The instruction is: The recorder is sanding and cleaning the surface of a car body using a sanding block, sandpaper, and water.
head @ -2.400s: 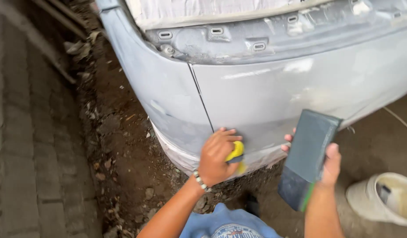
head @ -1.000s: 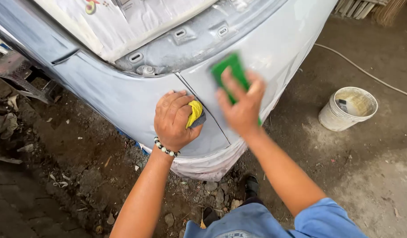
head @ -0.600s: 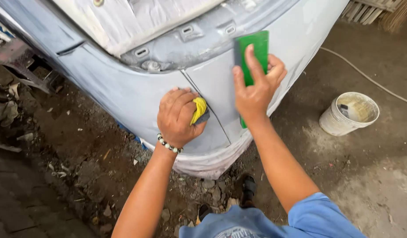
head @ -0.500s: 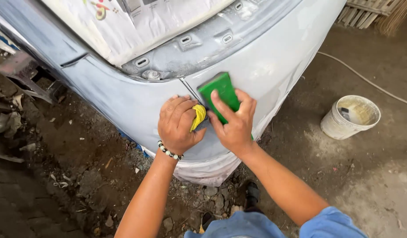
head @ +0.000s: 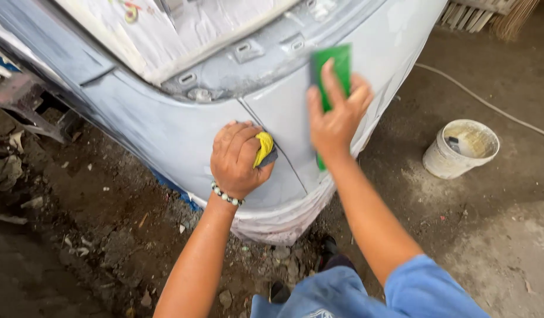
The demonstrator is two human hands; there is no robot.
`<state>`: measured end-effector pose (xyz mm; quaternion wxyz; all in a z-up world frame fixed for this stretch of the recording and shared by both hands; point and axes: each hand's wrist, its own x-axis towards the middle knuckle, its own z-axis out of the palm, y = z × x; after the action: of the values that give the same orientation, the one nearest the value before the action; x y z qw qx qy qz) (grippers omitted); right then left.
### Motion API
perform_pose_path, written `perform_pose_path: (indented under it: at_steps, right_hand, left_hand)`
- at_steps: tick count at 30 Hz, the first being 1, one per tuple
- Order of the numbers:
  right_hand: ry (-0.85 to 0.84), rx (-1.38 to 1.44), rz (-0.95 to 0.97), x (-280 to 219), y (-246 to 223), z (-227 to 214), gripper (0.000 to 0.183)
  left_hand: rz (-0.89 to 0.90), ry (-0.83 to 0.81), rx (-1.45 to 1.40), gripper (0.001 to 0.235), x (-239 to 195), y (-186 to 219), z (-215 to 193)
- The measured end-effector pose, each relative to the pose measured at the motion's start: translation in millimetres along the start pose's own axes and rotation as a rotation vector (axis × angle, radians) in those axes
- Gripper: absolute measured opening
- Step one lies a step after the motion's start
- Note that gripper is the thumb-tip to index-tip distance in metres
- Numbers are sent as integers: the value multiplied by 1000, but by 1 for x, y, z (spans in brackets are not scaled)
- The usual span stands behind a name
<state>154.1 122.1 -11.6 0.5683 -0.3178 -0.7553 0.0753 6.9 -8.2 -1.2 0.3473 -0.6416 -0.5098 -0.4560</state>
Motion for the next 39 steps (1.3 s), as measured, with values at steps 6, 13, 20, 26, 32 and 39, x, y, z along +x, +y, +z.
perform_pose_path:
  at_steps: [6,13,20,26,32,39]
  right_hand:
    - [-40,-29,-84,7,0,1,49]
    - [-54,-77,-184,-22,2,11,54]
    - [8,-23,-50,8,-15,6,51]
    - [-27,-37,-161,18,-48,2,50]
    - [-58,14,-222,14,-23,5,50]
    - [-7,-52,-101,-26,18,-1,51]
  left_hand:
    - [13,-1,-9,26,0,-4,2]
    - [9,11,5,29,-5,-3,3]
    - [28,18,-11,30,-3,-9,7]
    - [-22,51,-57,36,-13,-7,3]
    - [-36,29,-70,37,-17,-9,3]
    - [24,-25,12,20,-2,-5,1]
